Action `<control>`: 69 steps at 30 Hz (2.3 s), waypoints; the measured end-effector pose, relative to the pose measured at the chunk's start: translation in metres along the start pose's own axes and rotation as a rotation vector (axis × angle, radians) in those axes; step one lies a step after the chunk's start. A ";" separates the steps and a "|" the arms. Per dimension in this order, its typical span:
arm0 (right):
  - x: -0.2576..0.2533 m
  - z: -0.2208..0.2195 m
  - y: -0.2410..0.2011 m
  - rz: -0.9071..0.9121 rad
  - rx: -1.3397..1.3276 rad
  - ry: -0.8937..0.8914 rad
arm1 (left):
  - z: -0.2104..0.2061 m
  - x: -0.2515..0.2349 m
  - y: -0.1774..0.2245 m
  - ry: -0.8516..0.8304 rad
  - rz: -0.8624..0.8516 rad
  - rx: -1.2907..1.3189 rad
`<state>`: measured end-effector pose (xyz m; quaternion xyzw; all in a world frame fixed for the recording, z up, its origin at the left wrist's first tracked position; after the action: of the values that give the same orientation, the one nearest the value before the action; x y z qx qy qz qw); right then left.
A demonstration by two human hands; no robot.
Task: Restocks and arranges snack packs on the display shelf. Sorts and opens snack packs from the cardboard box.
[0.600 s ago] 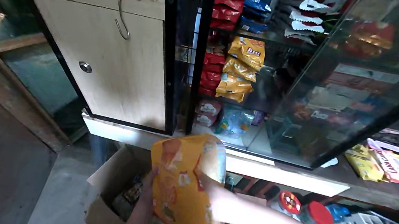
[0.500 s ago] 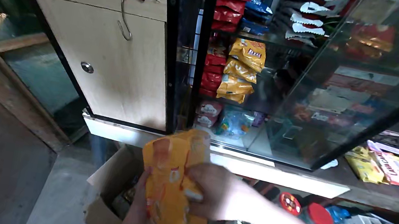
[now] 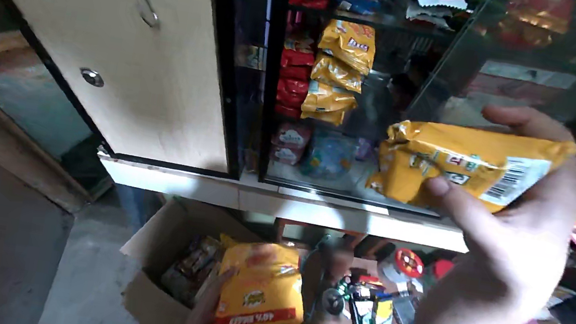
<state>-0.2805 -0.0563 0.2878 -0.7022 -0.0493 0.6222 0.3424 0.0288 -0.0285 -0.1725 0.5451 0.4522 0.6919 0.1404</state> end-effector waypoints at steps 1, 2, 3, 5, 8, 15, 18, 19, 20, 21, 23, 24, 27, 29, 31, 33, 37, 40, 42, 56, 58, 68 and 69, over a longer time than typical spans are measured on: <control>0.002 0.006 0.002 0.007 0.029 -0.016 | -0.005 -0.005 -0.008 0.021 0.029 -0.031; 0.004 0.011 0.005 0.015 0.057 -0.034 | -0.009 -0.010 -0.014 0.049 0.056 -0.058; 0.006 0.017 0.008 0.021 0.070 -0.048 | -0.015 -0.015 -0.017 0.081 0.076 -0.080; 0.009 0.031 0.014 0.018 0.099 -0.034 | -0.034 -0.024 -0.017 0.119 0.073 -0.120; 0.016 0.049 0.023 -0.011 0.180 -0.002 | -0.072 -0.030 -0.007 0.075 0.001 -0.264; 0.032 0.064 0.045 -0.161 0.214 0.037 | -0.172 -0.066 0.031 -0.112 -0.314 -0.423; 0.038 0.065 0.056 -0.204 0.247 0.046 | -0.189 -0.068 0.042 -0.078 -0.350 -0.542; 0.041 0.063 0.059 -0.214 0.272 0.039 | -0.192 -0.065 0.046 -0.055 -0.356 -0.639; 0.043 0.061 0.064 -0.238 0.287 0.037 | -0.194 -0.061 0.051 -0.034 -0.371 -0.747; 0.047 0.058 0.068 -0.278 0.289 0.040 | -0.196 -0.052 0.056 -0.046 -0.386 -0.828; 0.054 0.050 0.078 -0.353 0.252 0.058 | -0.200 -0.023 0.070 -0.182 -0.465 -0.891; 0.056 0.045 0.083 -0.362 0.220 0.052 | -0.200 0.000 0.082 -0.270 -0.571 -0.878; 0.056 0.026 0.088 -0.374 0.149 0.031 | -0.178 0.097 0.145 -0.284 -1.383 -0.535; 0.049 0.010 0.084 -0.362 0.089 0.058 | -0.154 0.159 0.203 -0.057 -1.839 -0.264; 0.039 -0.005 0.073 -0.261 0.013 0.116 | -0.140 0.201 0.260 0.144 -2.038 -0.162; 0.025 -0.019 0.058 -0.117 -0.046 0.194 | -0.141 0.222 0.307 0.271 -2.095 -0.168; -0.005 -0.052 0.021 0.187 -0.132 0.307 | -0.171 0.239 0.359 0.453 -2.047 -0.333; -0.022 -0.077 0.002 0.468 -0.114 0.360 | -0.186 0.234 0.371 0.436 -1.961 -0.389; -0.032 -0.088 0.000 0.570 -0.098 0.398 | -0.190 0.229 0.376 0.433 -1.903 -0.488; -0.040 -0.142 0.002 0.624 0.042 0.377 | -0.192 0.198 0.365 0.447 -1.712 -0.737; -0.040 -0.147 0.006 0.626 0.072 0.374 | -0.185 0.194 0.365 0.473 -1.712 -0.714; -0.040 -0.166 0.000 0.534 0.305 0.228 | -0.175 0.188 0.359 0.504 -1.732 -0.786; -0.041 -0.166 -0.001 0.510 0.330 0.206 | -0.176 0.188 0.358 0.499 -1.730 -0.803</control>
<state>-0.1382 -0.1452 0.3214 -0.6863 0.2648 0.6132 0.2878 -0.0883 -0.1801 0.2246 -0.2233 0.4432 0.5481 0.6733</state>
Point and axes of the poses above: each hand's wrist, its own x-axis away from the middle knuckle, its own z-axis out of the back of the hand, y = z × x, the point moved 7 cm from there along -x, towards the middle knuckle, and after that the axes turned 14 degrees about y, right-handed, at the moved point
